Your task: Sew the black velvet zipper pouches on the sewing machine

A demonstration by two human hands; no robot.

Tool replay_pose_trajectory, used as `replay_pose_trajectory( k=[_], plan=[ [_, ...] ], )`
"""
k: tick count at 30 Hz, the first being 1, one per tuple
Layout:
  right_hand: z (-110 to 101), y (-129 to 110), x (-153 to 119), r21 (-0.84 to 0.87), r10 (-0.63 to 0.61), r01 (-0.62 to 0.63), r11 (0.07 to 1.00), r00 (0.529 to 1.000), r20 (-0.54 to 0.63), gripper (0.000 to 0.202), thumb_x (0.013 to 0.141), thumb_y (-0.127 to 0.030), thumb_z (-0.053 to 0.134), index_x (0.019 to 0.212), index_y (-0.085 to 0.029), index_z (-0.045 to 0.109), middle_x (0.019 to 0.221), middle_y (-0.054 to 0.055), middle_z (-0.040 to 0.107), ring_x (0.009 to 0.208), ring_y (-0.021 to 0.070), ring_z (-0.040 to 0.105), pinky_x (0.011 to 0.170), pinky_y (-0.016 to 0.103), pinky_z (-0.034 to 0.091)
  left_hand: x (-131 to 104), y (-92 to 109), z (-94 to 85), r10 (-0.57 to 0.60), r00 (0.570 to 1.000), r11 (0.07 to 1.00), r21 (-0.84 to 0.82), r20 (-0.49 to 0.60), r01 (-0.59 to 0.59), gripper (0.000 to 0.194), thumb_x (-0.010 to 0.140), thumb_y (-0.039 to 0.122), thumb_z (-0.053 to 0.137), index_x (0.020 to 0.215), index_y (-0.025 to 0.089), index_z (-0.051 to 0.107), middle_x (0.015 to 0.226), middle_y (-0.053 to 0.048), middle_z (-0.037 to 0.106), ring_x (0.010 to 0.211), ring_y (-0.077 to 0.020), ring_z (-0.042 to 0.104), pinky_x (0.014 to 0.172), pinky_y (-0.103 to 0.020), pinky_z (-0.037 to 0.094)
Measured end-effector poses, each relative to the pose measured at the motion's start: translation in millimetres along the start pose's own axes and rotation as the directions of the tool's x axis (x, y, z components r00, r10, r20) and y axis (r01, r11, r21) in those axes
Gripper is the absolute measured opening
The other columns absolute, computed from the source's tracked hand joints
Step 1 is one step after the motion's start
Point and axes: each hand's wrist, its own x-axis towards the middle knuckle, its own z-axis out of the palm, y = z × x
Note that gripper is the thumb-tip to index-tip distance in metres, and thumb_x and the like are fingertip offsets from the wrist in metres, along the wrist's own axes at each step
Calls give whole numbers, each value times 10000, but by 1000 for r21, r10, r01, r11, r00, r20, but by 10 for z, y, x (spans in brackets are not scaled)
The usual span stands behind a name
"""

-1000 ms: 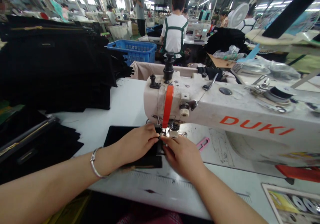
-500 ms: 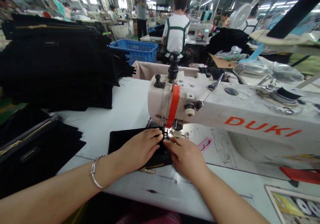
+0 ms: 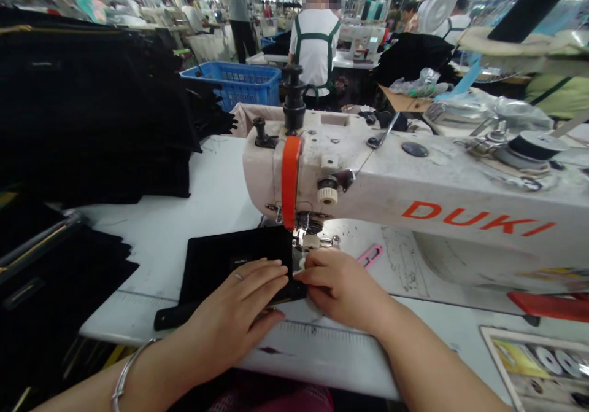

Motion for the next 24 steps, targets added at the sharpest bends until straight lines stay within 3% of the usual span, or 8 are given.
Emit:
replay_pose_trajectory(
  k=[6,11,17,24],
  plan=[
    [14,-65,16,-140,3,3,990,999,40,261,835,-119,548,1024,-236,685,857,17,582,831,194,541,756,334,399,23,-51,-28,-19,999,1000,-1,-28,19,335,937,240,590,1262,172,551,1375,-100,546,1347,-271,435,1123,-477,426],
    [7,-115,33,-166,12,0,986,998,67,250,852,-130,544,1045,-227,671,896,21,600,868,204,552,792,348,431,42,-63,-48,48,999,998,31,26,-49,384,912,212,591,1284,135,534,1396,-115,528,1349,-273,433,1134,-464,421],
    [75,-99,21,-136,5,-8,991,1000,-20,293,869,-51,506,1107,-159,638,1238,70,616,1096,227,547,974,378,453,87,-49,-85,89,996,995,33,31,-90,390,895,208,585,1274,120,557,1315,-129,592,1275,-264,511,1108,-452,452],
    [146,-72,12,-198,-28,13,980,997,-76,384,864,-14,486,1178,-174,641,1241,79,644,1086,240,571,976,421,495,199,-181,-105,128,991,992,-2,38,-128,367,882,251,591,1221,111,595,1312,-134,613,1253,-266,542,1115,-440,440]
  ],
)
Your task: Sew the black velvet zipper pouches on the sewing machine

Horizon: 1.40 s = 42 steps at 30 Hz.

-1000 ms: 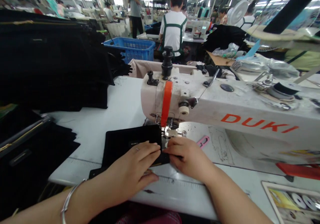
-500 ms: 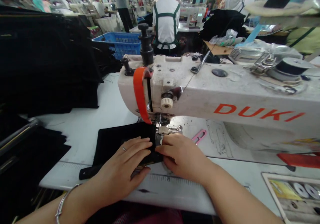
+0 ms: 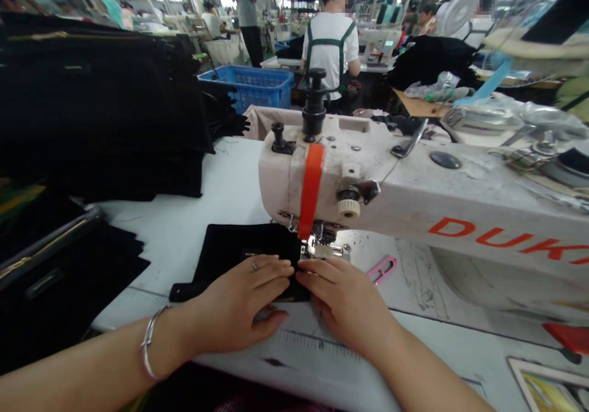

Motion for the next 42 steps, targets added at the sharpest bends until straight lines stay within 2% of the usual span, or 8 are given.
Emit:
replay_pose_trajectory(
  k=[6,15,20,25,29,33,35,42],
  plan=[
    [46,-1,23,-52,141,-140,989,990,16,518,807,-26,498,1296,-176,580,1232,120,604,1099,278,562,939,447,513,127,-251,15,25,999,999,-26,43,-24,386,905,323,612,1239,132,574,1322,-124,602,1270,-261,528,1126,-437,412],
    [93,11,96,-154,250,-243,958,968,26,489,835,-96,510,1317,-164,561,1101,129,640,952,280,607,817,423,540,345,-527,80,117,991,993,3,-70,-117,300,959,306,583,1200,128,595,1232,-124,653,1220,-255,570,1055,-431,460],
    [66,27,79,-61,192,-202,978,972,-136,357,868,-91,492,1199,-163,605,1071,114,628,974,263,560,843,397,502,367,-686,31,84,995,990,-111,-44,-89,213,925,276,654,1109,173,680,1186,-63,701,1182,-217,600,1068,-409,456],
    [-25,87,98,-191,233,-274,943,949,-214,139,943,-191,501,928,-167,637,891,90,627,864,260,513,777,395,434,332,-831,-14,48,998,969,-239,-50,-59,174,949,265,613,1084,207,707,1168,-46,717,1115,-198,639,1006,-397,504],
    [-23,111,101,-254,260,-312,916,941,-216,239,959,-280,533,752,-187,609,706,63,591,770,244,513,725,380,415,325,-702,6,-44,996,966,-257,-71,24,118,929,225,628,993,216,726,1095,-24,736,1045,-179,663,982,-369,515],
    [32,81,105,-90,145,-165,982,969,-198,101,943,-192,569,964,-172,666,940,78,676,922,247,554,827,378,461,325,-451,68,-120,983,976,-197,-140,91,116,923,165,615,943,194,725,1049,-19,739,1013,-174,651,958,-342,520],
    [66,71,108,-14,105,-109,994,977,-184,147,937,-136,573,1037,-180,670,1028,70,691,964,232,574,860,365,480,319,-380,104,-130,980,977,-190,-153,100,121,925,152,606,950,192,717,1057,-14,736,1016,-173,643,953,-337,519],
    [131,99,113,-20,105,-112,993,969,-224,163,943,-130,559,986,-186,706,1002,86,712,947,230,622,824,366,528,367,-398,164,-141,968,975,-198,-206,100,132,926,147,590,903,183,714,1012,-33,730,979,-177,648,916,-340,535]
  ],
)
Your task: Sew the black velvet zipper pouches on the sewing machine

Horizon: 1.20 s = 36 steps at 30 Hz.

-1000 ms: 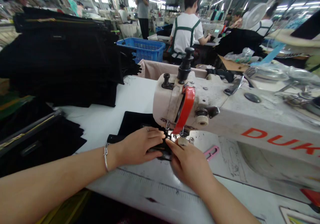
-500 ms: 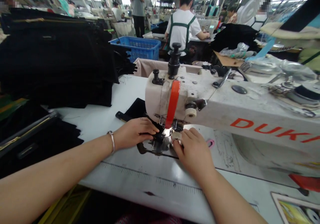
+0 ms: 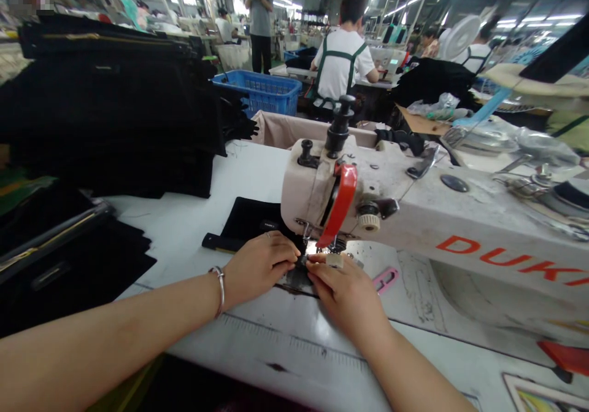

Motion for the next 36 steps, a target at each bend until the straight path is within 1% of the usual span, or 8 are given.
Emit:
replay_pose_trajectory(
  k=[3,8,12,16,21,26,31,36],
  plan=[
    [12,18,13,-34,17,-17,999,1000,8,181,942,-130,551,997,-193,712,1021,98,707,945,235,622,815,371,539,62,-20,2,-3,1000,1000,0,-16,3,115,900,122,616,879,181,713,990,-31,730,957,-176,652,907,-326,535],
    [33,57,24,-69,34,-31,997,999,31,206,945,-140,549,1079,-189,697,1082,113,696,1005,258,605,873,413,536,145,-66,15,-28,999,999,39,-26,29,88,868,112,660,866,187,706,963,-28,725,952,-194,651,890,-330,527],
    [41,72,23,-99,40,-35,995,998,47,242,941,-133,540,1134,-182,677,1111,121,685,1060,276,592,903,438,529,170,-84,27,-63,998,996,63,-23,64,77,851,118,684,867,189,706,949,-36,718,938,-212,652,863,-350,529],
    [50,78,20,-109,45,-38,993,997,57,246,952,-148,524,1147,-179,670,1125,124,680,1051,276,591,908,447,525,177,-90,30,-64,998,997,44,-20,65,82,852,110,677,867,186,705,960,-41,716,946,-215,652,863,-354,528],
    [57,64,26,-87,55,-50,995,997,58,243,936,-135,539,1134,-184,672,1150,114,673,1039,275,581,913,441,516,188,-98,33,-88,996,995,48,3,88,99,868,122,655,895,195,715,966,-45,717,976,-228,653,890,-374,523],
    [71,6,27,-71,95,-93,993,995,25,261,910,-102,550,1123,-197,666,1129,94,669,1034,257,568,911,398,502,159,-118,59,-126,992,991,35,-17,127,107,856,114,661,854,208,710,970,-31,720,982,-220,652,904,-344,514],
    [90,-31,53,-86,118,-117,989,993,15,244,887,-106,560,1081,-215,661,1041,61,670,982,239,563,874,360,495,126,-204,82,-185,983,983,19,12,185,110,878,168,637,881,239,721,985,-18,717,973,-217,649,908,-329,505],
    [100,-55,64,-121,124,-118,986,991,43,184,877,-128,561,1004,-222,657,982,44,664,947,233,564,850,356,491,95,-250,74,-164,985,986,-22,49,165,133,883,179,602,885,249,716,1010,-13,714,981,-209,653,898,-313,510]
  ],
)
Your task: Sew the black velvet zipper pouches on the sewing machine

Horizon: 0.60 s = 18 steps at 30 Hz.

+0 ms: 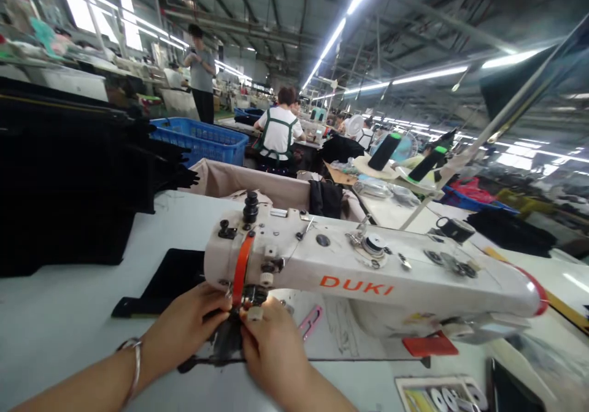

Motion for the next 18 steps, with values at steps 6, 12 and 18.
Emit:
replay_pose_trajectory(
  k=[6,12,18],
  plan=[
    [22,10,-32,50,8,-6,999,999,-32,272,871,-93,541,1085,-227,644,1034,51,662,979,228,573,872,360,505,-12,-66,63,52,998,999,7,-26,-52,145,893,182,601,967,250,706,1059,-23,707,1021,-210,638,934,-329,493],
    [59,96,-42,73,-30,36,997,995,-93,396,879,-57,471,1221,-215,594,1172,102,631,1116,258,569,957,440,513,30,25,-121,59,998,989,136,-25,-55,300,889,311,664,1174,222,645,1214,-92,614,1148,-267,547,1012,-410,440],
    [83,363,-150,111,-141,168,979,966,-219,350,936,-208,484,1258,-308,578,1187,88,628,1089,266,623,880,471,587,-679,351,-345,-21,992,925,380,122,-27,816,711,627,738,1350,170,520,1214,-152,568,1088,-345,530,961,-488,437]
  ],
)
